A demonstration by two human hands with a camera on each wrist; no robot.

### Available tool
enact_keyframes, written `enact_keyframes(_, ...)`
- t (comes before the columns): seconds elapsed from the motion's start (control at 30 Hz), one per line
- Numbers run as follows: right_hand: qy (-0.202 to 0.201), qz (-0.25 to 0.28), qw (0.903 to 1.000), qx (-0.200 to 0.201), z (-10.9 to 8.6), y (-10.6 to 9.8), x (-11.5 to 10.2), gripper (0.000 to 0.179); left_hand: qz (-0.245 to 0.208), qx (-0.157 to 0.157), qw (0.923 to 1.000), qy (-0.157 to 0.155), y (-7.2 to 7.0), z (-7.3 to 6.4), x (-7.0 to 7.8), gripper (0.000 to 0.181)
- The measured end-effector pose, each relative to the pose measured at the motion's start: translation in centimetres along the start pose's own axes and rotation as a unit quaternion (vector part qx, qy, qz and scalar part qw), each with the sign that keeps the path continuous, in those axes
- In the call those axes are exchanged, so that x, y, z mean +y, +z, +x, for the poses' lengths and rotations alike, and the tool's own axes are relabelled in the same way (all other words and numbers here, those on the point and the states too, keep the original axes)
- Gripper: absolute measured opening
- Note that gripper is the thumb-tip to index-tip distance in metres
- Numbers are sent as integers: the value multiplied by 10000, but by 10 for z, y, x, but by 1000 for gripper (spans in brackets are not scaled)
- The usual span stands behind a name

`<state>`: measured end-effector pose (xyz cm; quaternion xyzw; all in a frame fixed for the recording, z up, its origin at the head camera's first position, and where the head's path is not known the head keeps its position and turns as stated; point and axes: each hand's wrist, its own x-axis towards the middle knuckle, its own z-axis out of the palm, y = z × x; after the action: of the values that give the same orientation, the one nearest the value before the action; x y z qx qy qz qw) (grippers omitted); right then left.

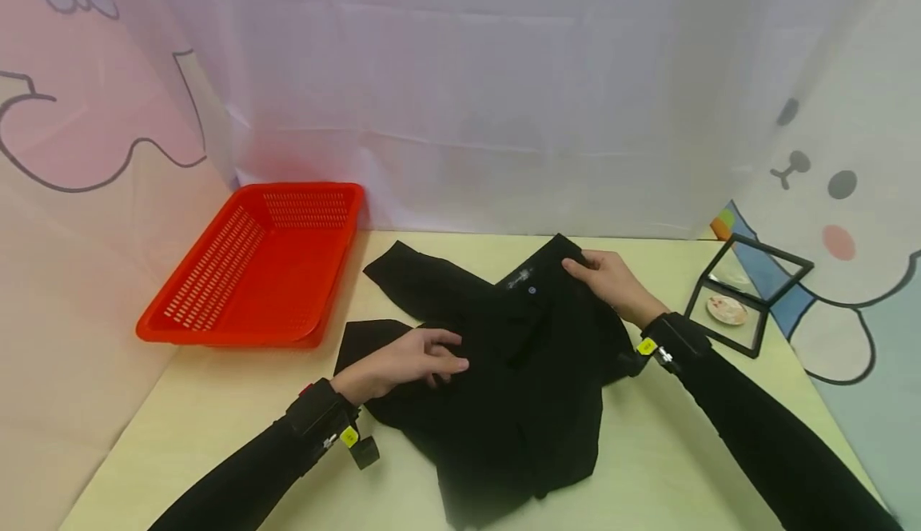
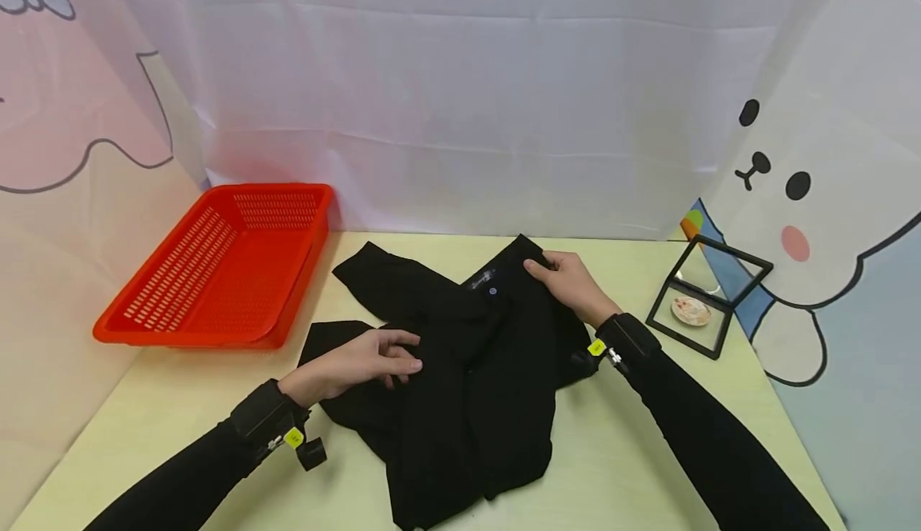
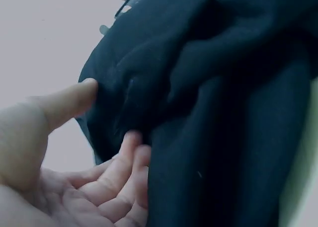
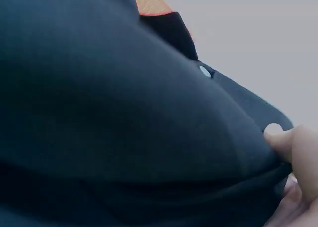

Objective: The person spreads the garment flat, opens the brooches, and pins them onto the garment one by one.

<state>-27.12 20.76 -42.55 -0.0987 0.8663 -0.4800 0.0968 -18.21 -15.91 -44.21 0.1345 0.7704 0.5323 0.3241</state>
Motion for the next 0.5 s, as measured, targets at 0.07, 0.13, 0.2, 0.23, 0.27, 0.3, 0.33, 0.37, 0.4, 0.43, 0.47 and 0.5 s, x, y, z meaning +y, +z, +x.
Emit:
enact_keyframes(0.07,20,-424,9991,-87,5,1,5,45,239,3,9997,-106,3,-1,-2,50)
enact_keyframes(0.13,78,-777,9968,-197,7,3,11,43,388,-76,9990,-200,6,-3,-4,40)
enact_keyframes(0.2,134,-1095,9934,-303,6,5,17,39,424,-204,9984,-309,9,-6,-5,33)
enact_keyframes(0.23,216,-1162,9924,-334,5,5,19,38,456,-303,9979,-355,10,-7,-5,31)
enact_keyframes(0.27,273,-1241,9913,-337,3,6,21,37,486,-462,9970,-399,10,-9,-5,31)
enact_keyframes(0.3,322,-1308,9903,-336,1,6,22,38,510,-661,9956,-432,11,-12,-5,31)
enact_keyframes(0.33,342,-1370,9894,-338,-1,6,22,40,541,-866,9937,-463,12,-14,-4,32)
enact_keyframes(0.37,323,-1471,9881,-327,-4,5,23,43,544,-1078,9914,-499,13,-17,-4,33)
enact_keyframes(0.4,323,-1552,9869,-300,-7,5,22,48,545,-1269,9891,-512,15,-20,-4,34)
enact_keyframes(0.43,307,-1643,9855,-276,-10,4,21,51,522,-1445,9867,-529,16,-24,-3,35)
enact_keyframes(0.47,268,-1721,9844,-242,-15,3,20,54,450,-1581,9849,-547,19,-26,-4,33)
enact_keyframes(0.5,189,-1798,9833,-191,-20,3,19,55,387,-1655,9840,-536,21,-29,-4,31)
